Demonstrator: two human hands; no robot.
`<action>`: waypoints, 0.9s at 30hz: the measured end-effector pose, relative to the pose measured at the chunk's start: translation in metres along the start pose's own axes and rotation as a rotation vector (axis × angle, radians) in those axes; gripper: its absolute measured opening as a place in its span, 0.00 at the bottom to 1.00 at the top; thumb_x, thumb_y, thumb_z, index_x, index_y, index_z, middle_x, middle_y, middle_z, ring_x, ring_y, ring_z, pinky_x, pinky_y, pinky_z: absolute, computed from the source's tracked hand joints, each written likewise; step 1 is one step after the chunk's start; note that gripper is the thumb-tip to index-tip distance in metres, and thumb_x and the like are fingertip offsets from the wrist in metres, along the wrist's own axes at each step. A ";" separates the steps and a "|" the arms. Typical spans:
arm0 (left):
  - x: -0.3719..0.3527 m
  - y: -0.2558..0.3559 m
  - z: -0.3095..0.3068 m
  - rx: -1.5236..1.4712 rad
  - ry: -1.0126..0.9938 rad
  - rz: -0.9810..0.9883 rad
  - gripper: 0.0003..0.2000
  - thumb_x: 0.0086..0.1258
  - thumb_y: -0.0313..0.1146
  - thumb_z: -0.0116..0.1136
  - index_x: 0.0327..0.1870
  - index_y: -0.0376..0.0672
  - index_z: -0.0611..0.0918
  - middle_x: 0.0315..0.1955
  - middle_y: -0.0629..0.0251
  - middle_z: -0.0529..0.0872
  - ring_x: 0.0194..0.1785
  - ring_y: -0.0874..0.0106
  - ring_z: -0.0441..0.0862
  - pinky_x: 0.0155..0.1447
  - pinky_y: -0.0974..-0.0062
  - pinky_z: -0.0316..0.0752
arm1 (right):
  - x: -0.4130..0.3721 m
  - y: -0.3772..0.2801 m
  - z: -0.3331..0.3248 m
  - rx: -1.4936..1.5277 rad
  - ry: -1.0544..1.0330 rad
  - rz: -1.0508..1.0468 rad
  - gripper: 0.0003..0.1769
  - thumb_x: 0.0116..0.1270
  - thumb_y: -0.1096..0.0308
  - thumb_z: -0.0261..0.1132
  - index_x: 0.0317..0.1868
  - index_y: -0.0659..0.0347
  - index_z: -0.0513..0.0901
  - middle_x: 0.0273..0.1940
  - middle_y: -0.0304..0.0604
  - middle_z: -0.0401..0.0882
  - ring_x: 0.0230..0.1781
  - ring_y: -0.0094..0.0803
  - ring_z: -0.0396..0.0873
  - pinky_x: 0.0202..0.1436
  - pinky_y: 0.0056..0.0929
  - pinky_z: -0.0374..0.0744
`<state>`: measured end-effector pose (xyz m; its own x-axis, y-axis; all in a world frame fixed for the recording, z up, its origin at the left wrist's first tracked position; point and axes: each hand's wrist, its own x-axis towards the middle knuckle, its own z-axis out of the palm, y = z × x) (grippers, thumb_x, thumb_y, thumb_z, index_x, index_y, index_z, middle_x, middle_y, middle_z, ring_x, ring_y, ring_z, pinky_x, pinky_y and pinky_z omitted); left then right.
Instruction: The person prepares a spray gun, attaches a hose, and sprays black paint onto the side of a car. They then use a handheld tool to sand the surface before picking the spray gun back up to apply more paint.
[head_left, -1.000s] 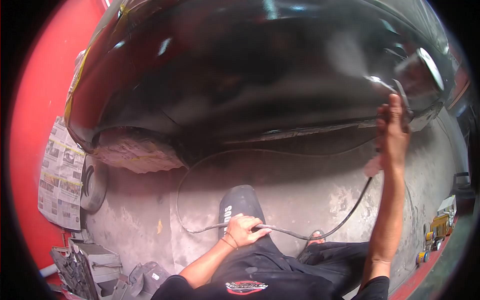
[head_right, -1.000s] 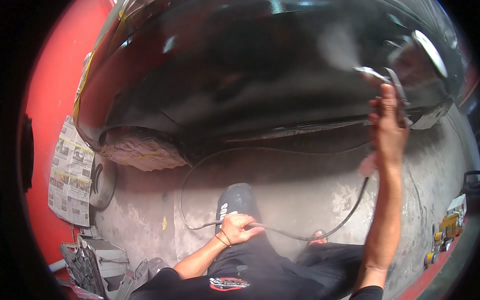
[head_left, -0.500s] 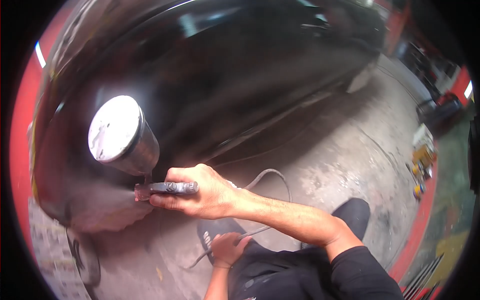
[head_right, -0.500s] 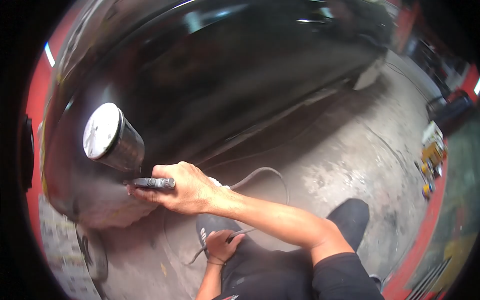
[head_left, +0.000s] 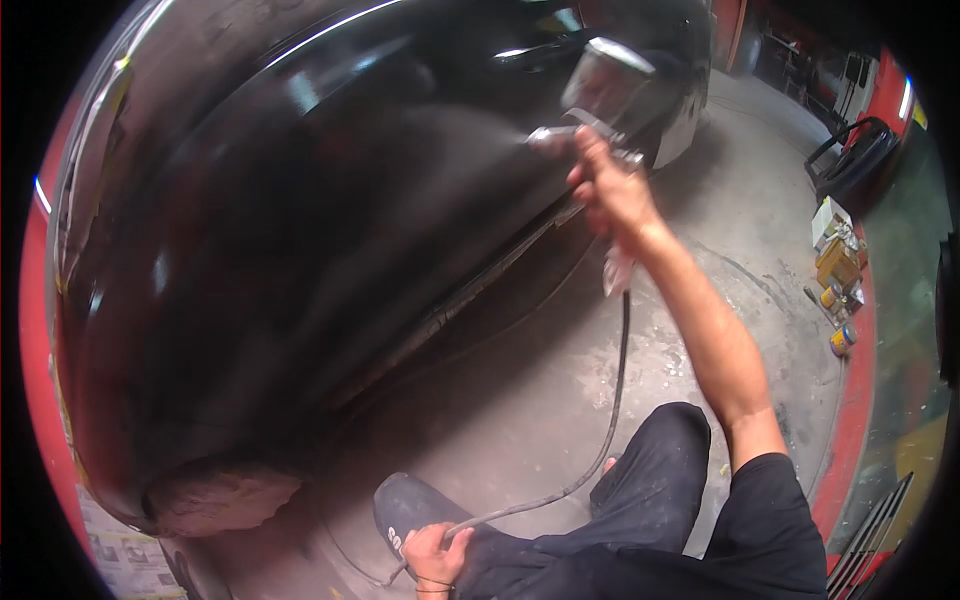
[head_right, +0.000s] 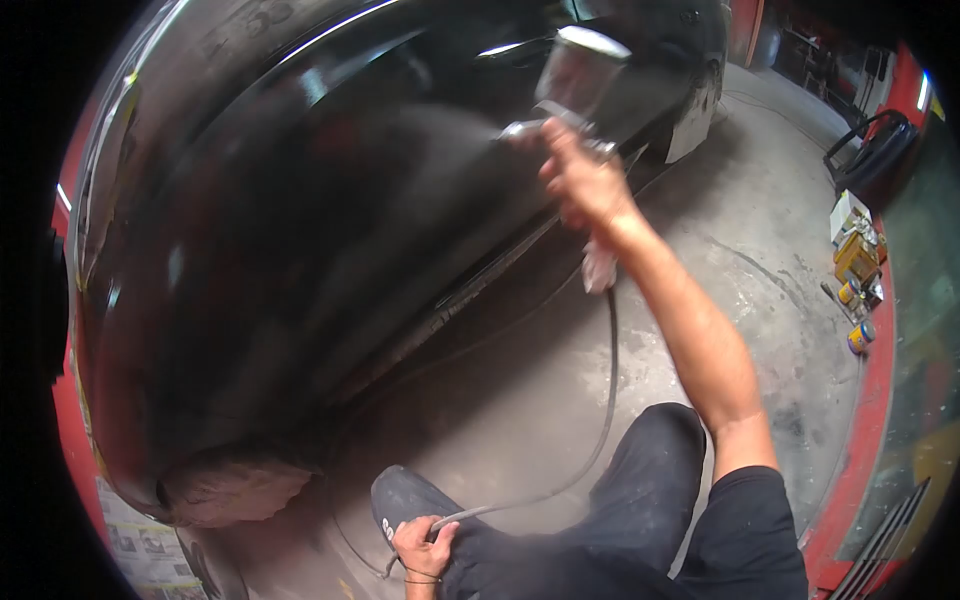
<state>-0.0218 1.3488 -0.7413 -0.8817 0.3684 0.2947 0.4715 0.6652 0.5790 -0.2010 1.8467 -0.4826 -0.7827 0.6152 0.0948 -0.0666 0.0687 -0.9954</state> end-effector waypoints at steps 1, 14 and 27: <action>0.000 0.004 0.002 0.009 0.000 -0.014 0.16 0.57 0.48 0.83 0.31 0.46 0.89 0.24 0.64 0.89 0.28 0.59 0.85 0.36 0.62 0.70 | 0.025 0.002 -0.020 -0.012 0.101 -0.024 0.41 0.71 0.23 0.69 0.36 0.60 0.84 0.24 0.34 0.76 0.15 0.20 0.69 0.15 0.23 0.66; -0.012 0.060 0.029 0.185 -0.092 -0.282 0.06 0.70 0.39 0.77 0.38 0.51 0.91 0.30 0.65 0.91 0.36 0.56 0.83 0.57 0.55 0.78 | 0.126 0.064 -0.120 0.452 -0.063 -0.125 0.39 0.76 0.24 0.63 0.57 0.55 0.90 0.41 0.39 0.88 0.17 0.12 0.61 0.20 0.16 0.64; -0.021 0.080 0.048 0.351 -0.073 -0.360 0.09 0.70 0.46 0.76 0.38 0.54 0.91 0.30 0.68 0.89 0.38 0.58 0.84 0.82 0.36 0.59 | 0.220 0.040 -0.128 0.452 0.287 -0.246 0.36 0.77 0.23 0.58 0.49 0.49 0.87 0.32 0.31 0.79 0.13 0.17 0.59 0.14 0.24 0.61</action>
<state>0.0352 1.4253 -0.7375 -0.9918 0.1117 0.0619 0.1262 0.9318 0.3403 -0.2967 2.0859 -0.5002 -0.5161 0.8161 0.2601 -0.5312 -0.0667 -0.8446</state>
